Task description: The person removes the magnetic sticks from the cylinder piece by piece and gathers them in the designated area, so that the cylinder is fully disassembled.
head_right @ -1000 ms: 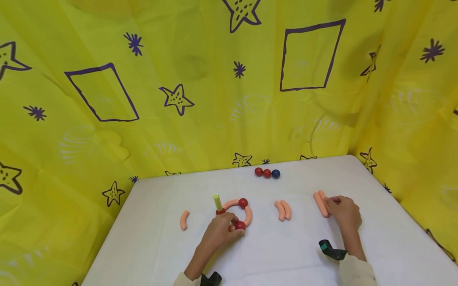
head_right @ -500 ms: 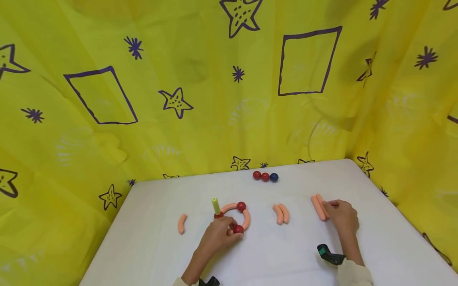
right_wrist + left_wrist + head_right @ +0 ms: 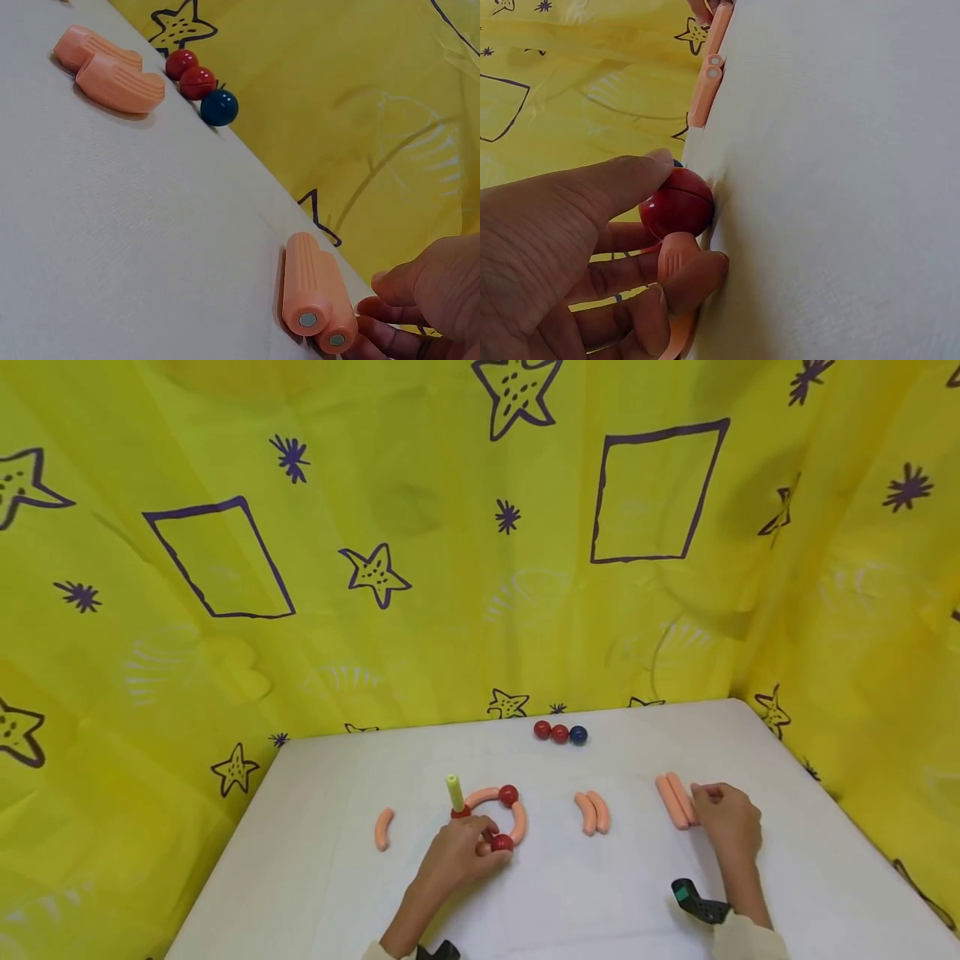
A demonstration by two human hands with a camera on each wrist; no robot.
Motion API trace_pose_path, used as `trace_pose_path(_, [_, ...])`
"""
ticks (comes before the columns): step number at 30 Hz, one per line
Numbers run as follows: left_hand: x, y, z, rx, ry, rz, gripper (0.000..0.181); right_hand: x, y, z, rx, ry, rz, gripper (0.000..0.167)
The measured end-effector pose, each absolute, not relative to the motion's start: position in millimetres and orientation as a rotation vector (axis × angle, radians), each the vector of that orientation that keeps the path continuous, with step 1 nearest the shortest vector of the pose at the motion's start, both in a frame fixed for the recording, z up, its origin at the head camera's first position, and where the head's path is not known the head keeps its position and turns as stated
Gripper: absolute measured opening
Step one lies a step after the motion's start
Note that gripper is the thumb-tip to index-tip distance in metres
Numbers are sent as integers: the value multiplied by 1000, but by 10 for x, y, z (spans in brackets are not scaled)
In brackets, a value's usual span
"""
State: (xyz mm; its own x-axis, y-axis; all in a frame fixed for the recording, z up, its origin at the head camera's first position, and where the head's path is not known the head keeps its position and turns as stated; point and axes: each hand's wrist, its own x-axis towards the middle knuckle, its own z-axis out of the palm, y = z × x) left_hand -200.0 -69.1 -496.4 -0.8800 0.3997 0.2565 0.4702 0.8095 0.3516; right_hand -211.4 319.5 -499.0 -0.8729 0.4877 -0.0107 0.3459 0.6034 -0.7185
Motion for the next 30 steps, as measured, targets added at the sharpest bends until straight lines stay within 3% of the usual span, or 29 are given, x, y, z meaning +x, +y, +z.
trace_pose_path(13, [-1965,-696,-4825,-687,-2696,-573,28,-2161,2999,-4761,-621,-2392,1190,41])
trace_pose_path(23, [-1977,-829,-4637,-658,-2787,-698,26,-2205,2340,-4491,-69,-2385,1198,28])
trace_pose_path(30, [-2013,-1083,-4674,-419,-2960,-801,34,-2296,1699,-4526,242,-2601,1274,24])
